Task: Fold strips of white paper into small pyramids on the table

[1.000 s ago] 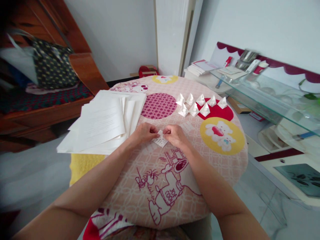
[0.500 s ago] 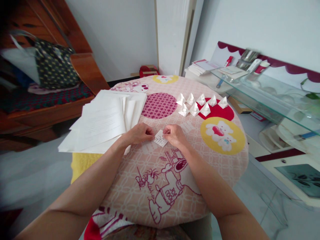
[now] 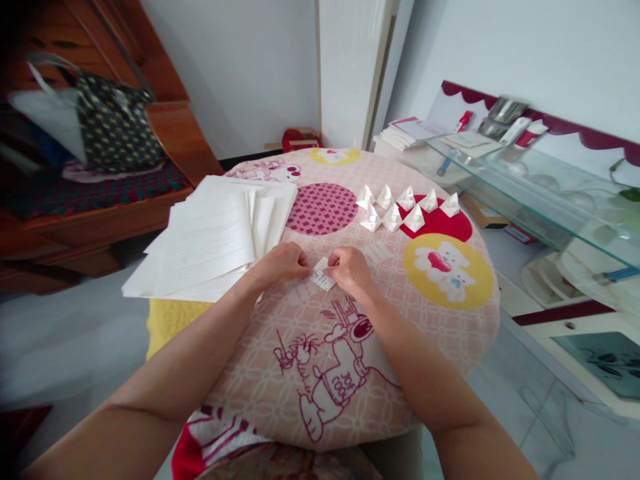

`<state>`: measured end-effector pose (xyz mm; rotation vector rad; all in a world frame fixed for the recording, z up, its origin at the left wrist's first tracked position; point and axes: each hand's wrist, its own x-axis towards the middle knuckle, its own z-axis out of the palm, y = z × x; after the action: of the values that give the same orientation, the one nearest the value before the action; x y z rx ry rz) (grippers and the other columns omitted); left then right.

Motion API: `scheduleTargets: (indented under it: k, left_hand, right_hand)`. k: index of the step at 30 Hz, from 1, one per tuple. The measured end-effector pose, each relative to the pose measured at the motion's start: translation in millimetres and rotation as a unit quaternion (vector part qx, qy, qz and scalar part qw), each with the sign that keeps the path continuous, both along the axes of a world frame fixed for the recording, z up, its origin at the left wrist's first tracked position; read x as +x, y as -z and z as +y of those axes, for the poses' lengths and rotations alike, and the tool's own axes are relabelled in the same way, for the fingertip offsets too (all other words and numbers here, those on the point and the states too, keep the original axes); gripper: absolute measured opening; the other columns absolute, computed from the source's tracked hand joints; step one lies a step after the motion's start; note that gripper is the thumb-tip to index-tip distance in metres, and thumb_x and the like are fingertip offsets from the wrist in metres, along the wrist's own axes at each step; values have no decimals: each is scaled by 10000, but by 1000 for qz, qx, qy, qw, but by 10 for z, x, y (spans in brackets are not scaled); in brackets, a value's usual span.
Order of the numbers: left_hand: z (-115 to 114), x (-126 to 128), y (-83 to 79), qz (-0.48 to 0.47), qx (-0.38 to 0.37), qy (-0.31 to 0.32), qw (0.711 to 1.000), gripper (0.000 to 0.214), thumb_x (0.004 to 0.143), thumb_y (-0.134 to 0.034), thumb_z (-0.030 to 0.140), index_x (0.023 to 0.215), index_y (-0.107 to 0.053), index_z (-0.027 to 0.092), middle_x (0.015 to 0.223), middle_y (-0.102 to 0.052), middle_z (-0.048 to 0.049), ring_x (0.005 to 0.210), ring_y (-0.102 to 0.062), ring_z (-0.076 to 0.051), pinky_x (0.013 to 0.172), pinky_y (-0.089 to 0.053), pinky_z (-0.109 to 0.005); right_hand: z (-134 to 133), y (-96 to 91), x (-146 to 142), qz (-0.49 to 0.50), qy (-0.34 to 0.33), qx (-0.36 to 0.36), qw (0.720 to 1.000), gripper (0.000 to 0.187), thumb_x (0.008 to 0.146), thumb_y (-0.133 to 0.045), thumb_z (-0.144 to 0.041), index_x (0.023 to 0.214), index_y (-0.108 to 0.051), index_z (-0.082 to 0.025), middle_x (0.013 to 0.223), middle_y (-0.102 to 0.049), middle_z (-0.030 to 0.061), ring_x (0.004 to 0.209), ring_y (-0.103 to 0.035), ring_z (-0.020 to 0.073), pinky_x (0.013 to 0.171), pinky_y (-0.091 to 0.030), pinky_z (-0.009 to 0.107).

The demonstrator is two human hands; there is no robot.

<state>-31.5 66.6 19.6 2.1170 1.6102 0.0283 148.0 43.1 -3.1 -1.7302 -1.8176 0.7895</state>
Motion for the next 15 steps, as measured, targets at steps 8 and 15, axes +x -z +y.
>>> scheduleTargets:
  k: [8,15]
  left_hand:
    - [16,-31,15,-24,7,8,1000,96,699,-660,174,655,-742,150,502,-551,-6,572,-527,-152,588,-338,-284]
    - [45,-42,35,-41,-2,7,999,106,668,-666,166,563,-681,160,473,-529,1,552,-516,-145,570,-340,-277]
  right_hand:
    - [-60,-74,-116,-90,14,9,996,139,729,-794,-196,702,-659,-184,739,-690,30,693,-591,162,624,-369,274]
    - [-135,-43,-203,-172,2,43,984,174,833,-780,-329,866,-697,-180,857,-738,82,792,-643,210,651,-369,296]
